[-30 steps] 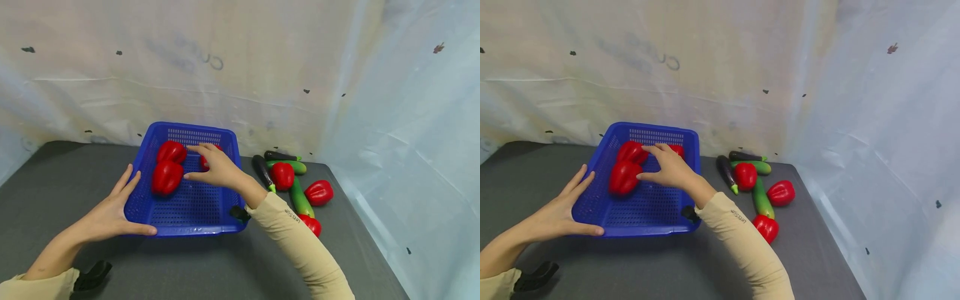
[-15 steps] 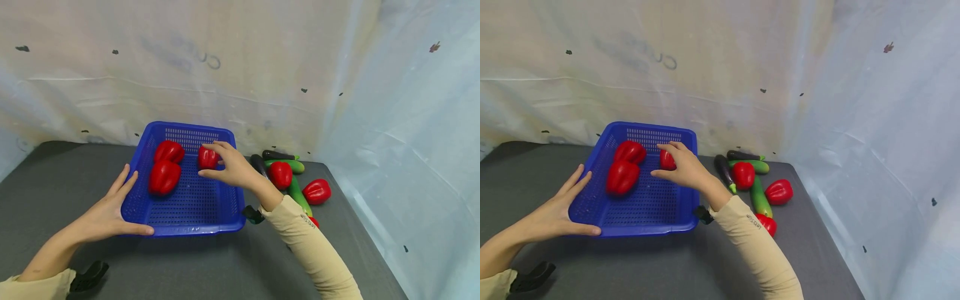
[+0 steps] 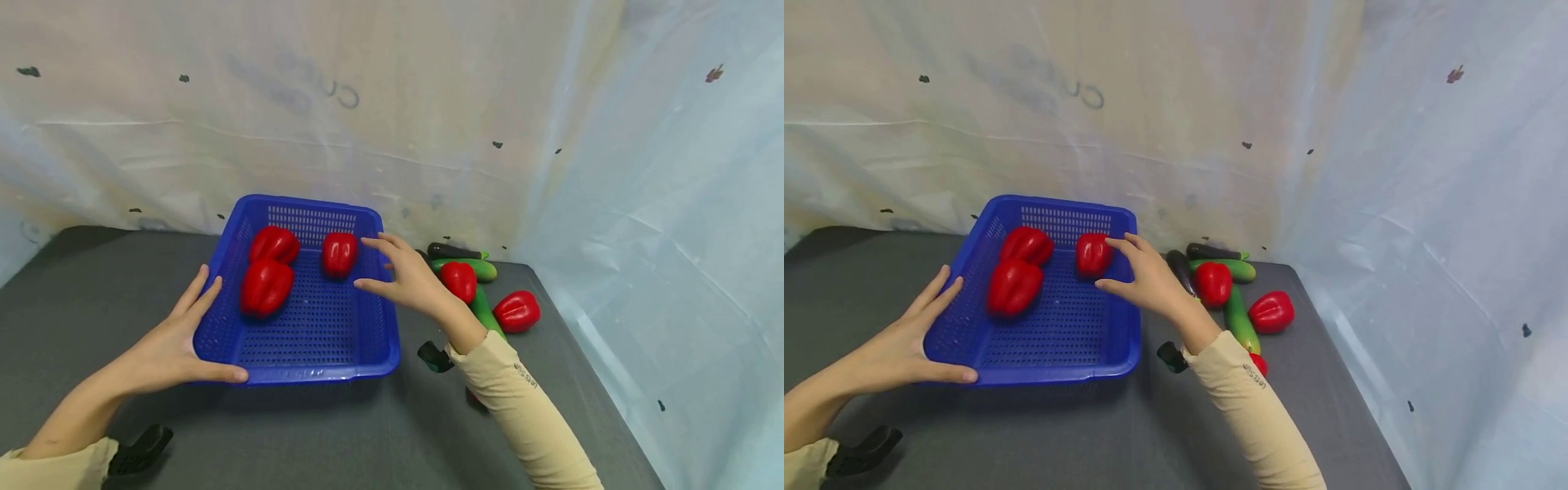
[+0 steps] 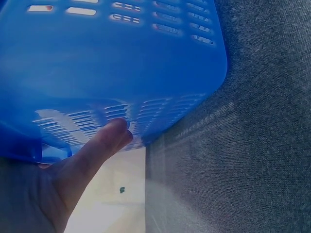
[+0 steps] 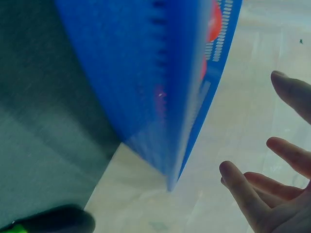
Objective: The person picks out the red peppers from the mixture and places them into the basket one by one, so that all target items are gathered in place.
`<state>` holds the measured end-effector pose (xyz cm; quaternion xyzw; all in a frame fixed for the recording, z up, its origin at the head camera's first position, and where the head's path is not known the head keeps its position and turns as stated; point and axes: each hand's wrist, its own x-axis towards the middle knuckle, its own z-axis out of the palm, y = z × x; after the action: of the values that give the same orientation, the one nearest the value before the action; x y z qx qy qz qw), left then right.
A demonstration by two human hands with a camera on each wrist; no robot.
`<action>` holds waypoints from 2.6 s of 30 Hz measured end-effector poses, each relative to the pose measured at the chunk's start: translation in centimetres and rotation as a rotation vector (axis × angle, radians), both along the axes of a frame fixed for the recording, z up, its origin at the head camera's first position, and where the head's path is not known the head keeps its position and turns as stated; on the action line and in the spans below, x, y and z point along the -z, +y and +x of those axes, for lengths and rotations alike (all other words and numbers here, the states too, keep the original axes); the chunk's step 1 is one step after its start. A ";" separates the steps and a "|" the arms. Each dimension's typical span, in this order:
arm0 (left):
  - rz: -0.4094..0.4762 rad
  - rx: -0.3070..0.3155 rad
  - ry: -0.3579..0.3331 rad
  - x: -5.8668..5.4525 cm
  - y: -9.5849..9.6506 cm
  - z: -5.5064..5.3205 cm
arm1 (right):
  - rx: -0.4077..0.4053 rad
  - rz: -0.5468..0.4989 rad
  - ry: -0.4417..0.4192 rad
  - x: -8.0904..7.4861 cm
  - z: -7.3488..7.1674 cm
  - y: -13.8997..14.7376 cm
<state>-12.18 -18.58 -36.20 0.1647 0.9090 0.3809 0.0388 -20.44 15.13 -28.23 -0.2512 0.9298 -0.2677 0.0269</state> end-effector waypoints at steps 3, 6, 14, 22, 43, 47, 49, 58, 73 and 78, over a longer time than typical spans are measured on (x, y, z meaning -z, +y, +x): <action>-0.008 -0.004 0.000 0.0 0.0 0.0 | 0.007 -0.016 0.025 0.4 -0.1 0.9; -0.013 -0.007 -0.001 0.0 0.1 0.0 | 0.015 -0.034 0.055 1.0 -0.3 1.9; -0.014 -0.011 -0.010 -0.1 0.1 0.0 | 0.030 -0.068 0.121 2.3 -0.5 4.2; -0.013 -0.011 -0.007 0.0 0.0 0.0 | 0.064 -0.013 0.115 3.2 -1.5 6.0; -0.011 -0.018 -0.006 0.1 0.1 0.0 | 0.269 0.119 0.016 5.6 -3.4 9.3; -0.015 -0.017 -0.002 0.1 0.1 0.0 | 0.310 0.163 -0.008 6.1 -3.6 9.7; -0.014 -0.019 -0.004 0.0 0.2 0.0 | 0.316 0.168 -0.021 6.3 -3.8 10.1; -0.012 -0.012 -0.001 0.1 0.3 0.0 | 0.278 0.246 -0.046 6.8 -4.8 11.6; -0.011 -0.011 0.005 -0.1 0.4 0.2 | 0.283 0.269 -0.123 7.5 -6.1 12.8; -0.006 -0.014 0.002 0.0 0.2 0.2 | 0.280 0.283 -0.113 7.4 -6.2 12.9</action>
<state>-12.01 -18.35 -36.17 0.1585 0.9113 0.3784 0.0356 -26.64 28.05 -35.65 -0.0980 0.9810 -0.1490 0.0765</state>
